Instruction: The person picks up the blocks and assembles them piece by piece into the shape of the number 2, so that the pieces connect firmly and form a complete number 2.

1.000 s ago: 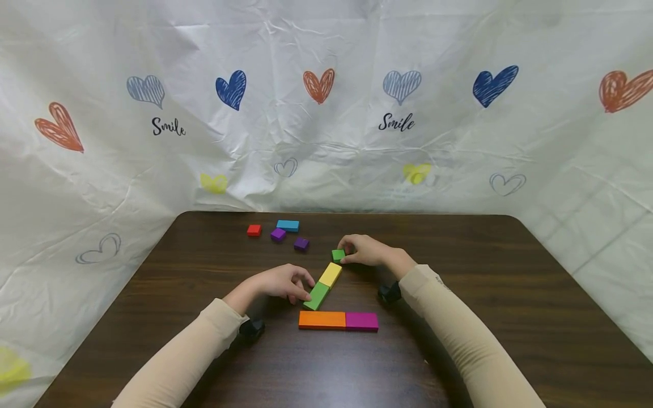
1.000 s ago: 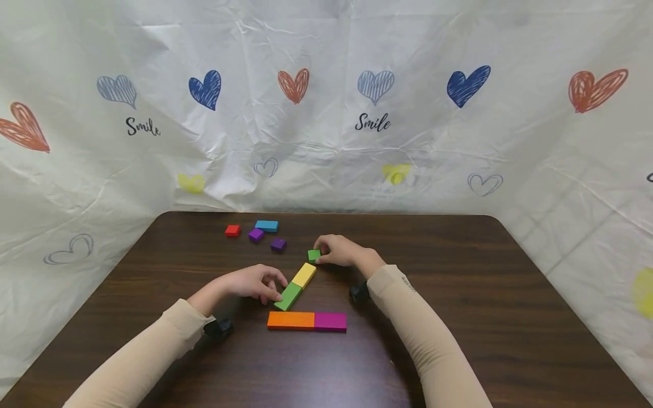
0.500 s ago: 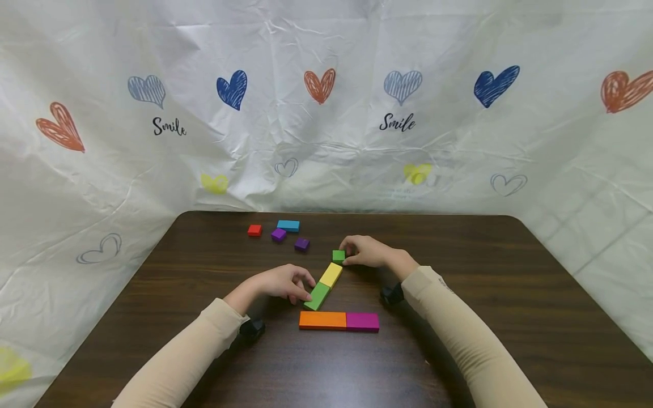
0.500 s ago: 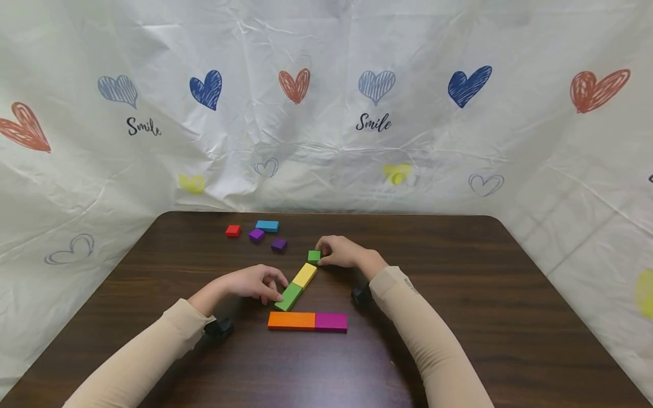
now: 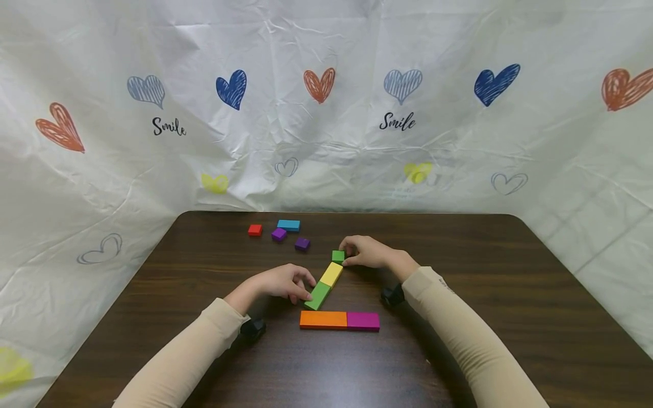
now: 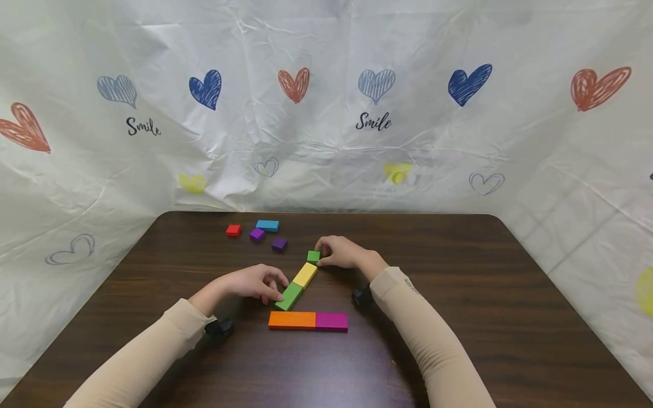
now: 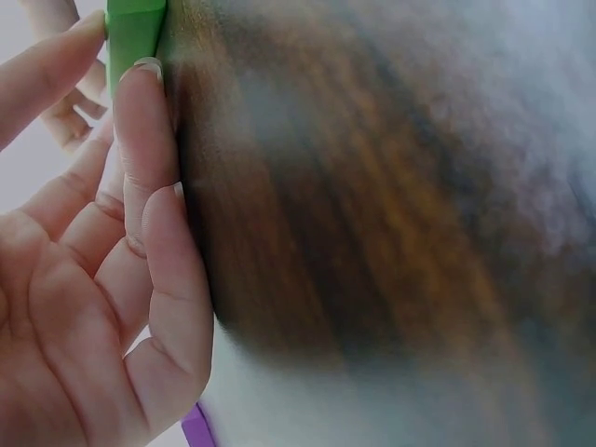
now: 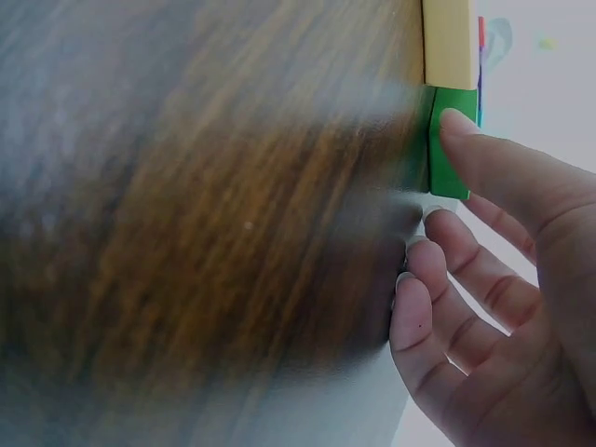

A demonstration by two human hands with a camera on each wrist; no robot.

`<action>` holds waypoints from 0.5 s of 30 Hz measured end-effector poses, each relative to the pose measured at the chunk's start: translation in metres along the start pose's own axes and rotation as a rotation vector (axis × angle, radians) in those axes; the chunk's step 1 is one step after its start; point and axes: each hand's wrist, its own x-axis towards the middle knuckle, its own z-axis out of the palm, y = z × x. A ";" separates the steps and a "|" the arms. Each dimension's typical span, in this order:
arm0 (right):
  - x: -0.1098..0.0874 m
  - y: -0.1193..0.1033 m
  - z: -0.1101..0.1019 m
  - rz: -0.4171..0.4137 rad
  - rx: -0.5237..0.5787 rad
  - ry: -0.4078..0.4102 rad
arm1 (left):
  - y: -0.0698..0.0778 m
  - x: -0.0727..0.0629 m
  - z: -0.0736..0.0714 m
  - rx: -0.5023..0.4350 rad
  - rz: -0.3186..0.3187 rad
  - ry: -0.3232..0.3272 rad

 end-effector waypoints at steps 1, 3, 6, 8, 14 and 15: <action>0.000 0.000 0.000 0.000 0.000 0.000 | 0.000 0.000 0.000 -0.003 -0.001 0.000; 0.001 0.001 0.001 -0.005 0.001 0.000 | 0.000 0.000 0.000 -0.007 -0.002 0.000; 0.000 0.001 0.001 -0.011 0.005 -0.002 | 0.001 0.000 0.000 -0.013 -0.001 -0.001; 0.000 0.001 0.001 -0.015 0.010 -0.004 | 0.001 -0.001 0.000 -0.013 0.000 -0.001; -0.001 0.001 0.001 -0.019 0.011 -0.008 | 0.001 -0.001 0.001 -0.019 0.008 0.002; -0.001 0.001 0.000 -0.020 0.009 -0.008 | 0.001 -0.001 0.001 -0.020 0.009 0.002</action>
